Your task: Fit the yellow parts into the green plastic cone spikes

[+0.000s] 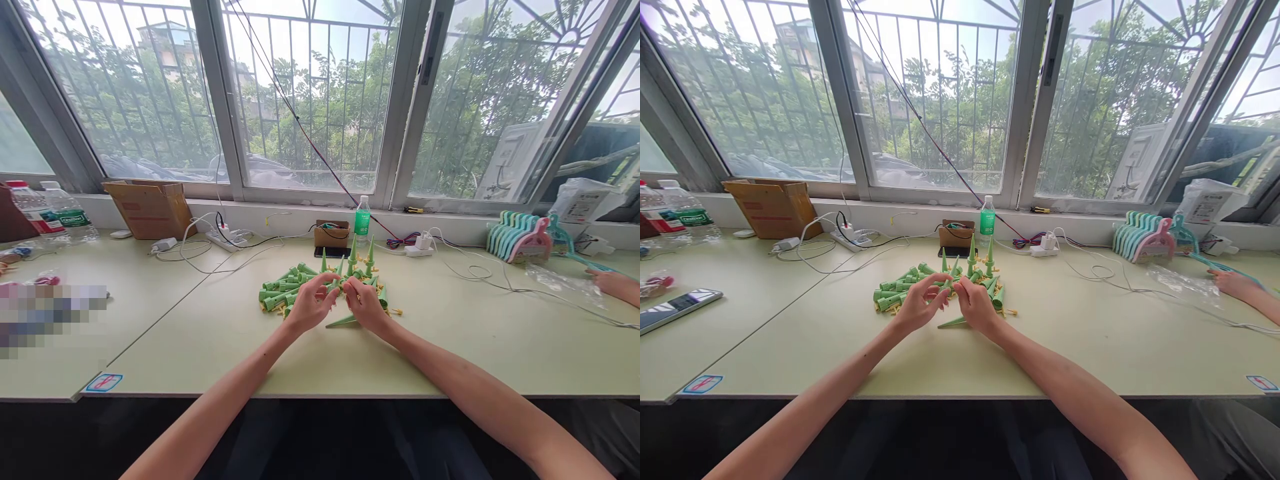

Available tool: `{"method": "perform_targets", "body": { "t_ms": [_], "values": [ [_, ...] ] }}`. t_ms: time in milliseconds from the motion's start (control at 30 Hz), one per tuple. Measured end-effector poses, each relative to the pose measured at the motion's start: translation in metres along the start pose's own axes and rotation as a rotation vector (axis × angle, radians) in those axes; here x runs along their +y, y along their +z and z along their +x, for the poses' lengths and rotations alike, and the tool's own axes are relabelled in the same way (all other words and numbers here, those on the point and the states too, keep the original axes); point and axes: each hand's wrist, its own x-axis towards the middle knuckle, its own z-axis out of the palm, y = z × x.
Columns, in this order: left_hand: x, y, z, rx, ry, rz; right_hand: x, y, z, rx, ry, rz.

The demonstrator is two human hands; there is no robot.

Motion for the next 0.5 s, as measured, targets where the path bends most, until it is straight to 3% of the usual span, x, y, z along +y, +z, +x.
{"method": "perform_targets", "body": {
  "t_ms": [500],
  "values": [
    [0.0045,-0.0026,-0.0004,0.023,0.009,0.177,-0.0015,-0.0003,0.0001,0.022,0.008,-0.041]
  ]
}}
